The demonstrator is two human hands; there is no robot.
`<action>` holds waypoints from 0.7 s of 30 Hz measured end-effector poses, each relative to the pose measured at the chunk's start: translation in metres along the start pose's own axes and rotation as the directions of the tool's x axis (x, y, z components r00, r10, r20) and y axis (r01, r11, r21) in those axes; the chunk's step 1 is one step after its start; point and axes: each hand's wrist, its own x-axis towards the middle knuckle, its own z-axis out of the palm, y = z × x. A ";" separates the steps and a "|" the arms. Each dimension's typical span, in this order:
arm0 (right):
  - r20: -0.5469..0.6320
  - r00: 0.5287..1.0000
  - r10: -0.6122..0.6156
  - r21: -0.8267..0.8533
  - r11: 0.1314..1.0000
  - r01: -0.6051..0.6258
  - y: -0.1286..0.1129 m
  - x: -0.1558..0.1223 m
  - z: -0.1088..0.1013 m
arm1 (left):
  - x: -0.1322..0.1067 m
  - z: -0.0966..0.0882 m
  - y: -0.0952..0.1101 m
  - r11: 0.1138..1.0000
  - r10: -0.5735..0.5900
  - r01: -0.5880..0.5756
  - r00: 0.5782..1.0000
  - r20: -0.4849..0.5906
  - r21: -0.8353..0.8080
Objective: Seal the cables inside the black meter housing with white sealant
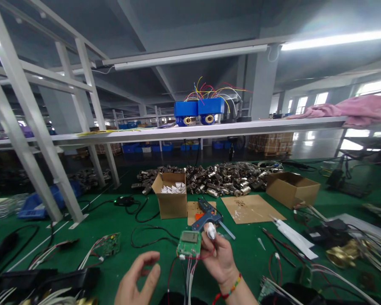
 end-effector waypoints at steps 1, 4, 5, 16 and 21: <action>0.013 1.000 -0.001 -0.013 1.000 0.001 -0.002 0.000 0.003 | 0.009 0.002 0.017 0.999 0.028 -0.028 0.999 -0.020 0.017; 0.085 0.996 -0.001 -0.005 1.000 0.002 -0.004 0.000 0.013 | 0.032 0.018 0.063 0.990 0.101 -0.097 0.994 -0.042 0.098; 0.108 0.994 -0.002 0.007 1.000 0.001 -0.004 0.000 0.016 | 0.038 0.027 0.075 0.985 0.110 -0.104 0.993 -0.033 0.137; 0.103 0.994 -0.045 0.014 0.999 0.044 -0.001 0.001 0.008 | 0.063 0.075 0.077 0.978 -0.046 0.022 0.993 0.110 0.207; 0.110 0.994 -0.027 0.061 0.998 0.020 -0.001 0.000 0.006 | 0.063 0.070 0.077 0.997 -0.060 0.067 0.976 0.212 -0.026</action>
